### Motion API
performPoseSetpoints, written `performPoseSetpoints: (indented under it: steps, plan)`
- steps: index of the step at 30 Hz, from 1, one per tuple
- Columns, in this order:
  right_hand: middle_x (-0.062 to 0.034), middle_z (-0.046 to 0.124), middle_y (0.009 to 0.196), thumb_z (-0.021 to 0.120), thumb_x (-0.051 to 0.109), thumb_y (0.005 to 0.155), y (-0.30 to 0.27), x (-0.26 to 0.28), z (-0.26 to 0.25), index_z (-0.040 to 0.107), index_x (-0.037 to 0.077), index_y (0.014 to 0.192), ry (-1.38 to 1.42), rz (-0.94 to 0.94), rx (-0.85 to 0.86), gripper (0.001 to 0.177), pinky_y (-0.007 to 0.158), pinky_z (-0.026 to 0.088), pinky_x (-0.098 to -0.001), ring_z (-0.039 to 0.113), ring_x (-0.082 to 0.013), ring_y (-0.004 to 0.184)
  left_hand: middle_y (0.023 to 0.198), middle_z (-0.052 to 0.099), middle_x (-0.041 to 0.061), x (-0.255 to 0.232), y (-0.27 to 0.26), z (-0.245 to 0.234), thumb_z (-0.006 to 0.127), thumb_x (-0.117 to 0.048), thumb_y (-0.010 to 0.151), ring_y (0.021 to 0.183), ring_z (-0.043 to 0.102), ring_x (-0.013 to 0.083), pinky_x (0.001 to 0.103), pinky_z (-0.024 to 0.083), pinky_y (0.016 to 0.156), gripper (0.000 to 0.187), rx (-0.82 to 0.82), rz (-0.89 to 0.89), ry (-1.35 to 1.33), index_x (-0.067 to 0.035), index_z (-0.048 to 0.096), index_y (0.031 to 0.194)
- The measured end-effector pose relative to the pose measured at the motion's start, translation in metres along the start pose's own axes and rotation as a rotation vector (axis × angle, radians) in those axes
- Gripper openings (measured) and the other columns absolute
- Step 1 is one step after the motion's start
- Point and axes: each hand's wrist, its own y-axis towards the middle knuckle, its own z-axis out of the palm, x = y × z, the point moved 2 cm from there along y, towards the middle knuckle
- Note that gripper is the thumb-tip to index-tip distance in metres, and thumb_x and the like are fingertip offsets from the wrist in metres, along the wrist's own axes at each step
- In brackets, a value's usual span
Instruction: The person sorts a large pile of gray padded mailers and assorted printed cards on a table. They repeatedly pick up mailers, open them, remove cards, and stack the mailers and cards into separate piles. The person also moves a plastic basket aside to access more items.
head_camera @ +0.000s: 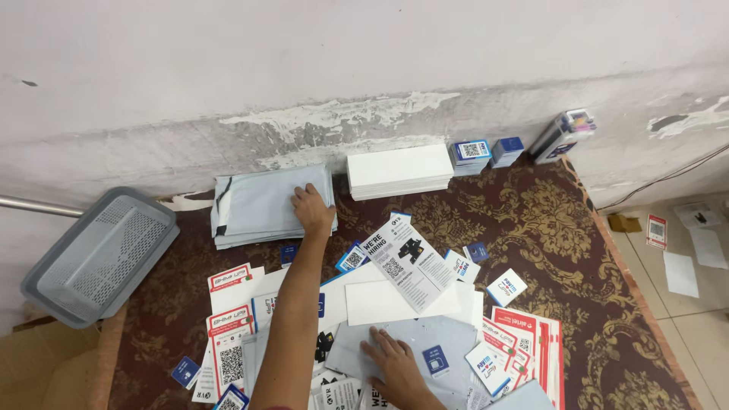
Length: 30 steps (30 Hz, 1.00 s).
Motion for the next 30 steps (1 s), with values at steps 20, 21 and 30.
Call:
performPoseSetpoints:
  steps: [20, 21, 30]
  plan:
    - [-0.0125, 0.047, 0.148, 0.075, 0.024, 0.087, 0.032, 0.016, -0.03, 0.06, 0.011, 0.132, -0.06, 0.128, 0.117, 0.05, 0.106, 0.046, -0.0446, 0.048, -0.0318, 0.134, 0.113, 0.06, 0.032, 0.003, 0.012, 0.019, 0.053, -0.022, 0.1, 0.095, 0.059, 0.0465, 0.059, 0.049, 0.072, 0.039, 0.048, 0.724, 1.178, 0.006, 0.073, 0.118]
    - [-0.0126, 0.053, 0.141, 0.074, 0.024, 0.088, 0.039, 0.018, -0.034, 0.061, 0.011, 0.131, -0.012, 0.131, 0.096, 0.047, 0.105, 0.048, -0.0431, 0.052, -0.0311, 0.131, 0.11, 0.06, 0.03, 0.008, 0.011, 0.014, 0.056, -0.019, 0.095, 0.084, 0.062, 0.0444, 0.055, 0.051, 0.062, 0.035, 0.009, 0.704, 1.136, 0.006, 0.074, 0.112]
    - [-0.0177, 0.07, 0.129, 0.059, 0.044, 0.097, 0.122, 0.043, -0.027, 0.062, 0.002, 0.135, 1.269, 0.197, 0.245, 0.056, 0.107, 0.052, -0.0376, 0.065, -0.0261, 0.124, 0.108, 0.065, 0.027, 0.081, 0.041, -0.173, 0.068, -0.002, 0.089, 0.06, 0.07, 0.0351, 0.042, 0.059, 0.051, 0.025, -0.386, 0.512, 0.19, 0.003, 0.076, 0.113]
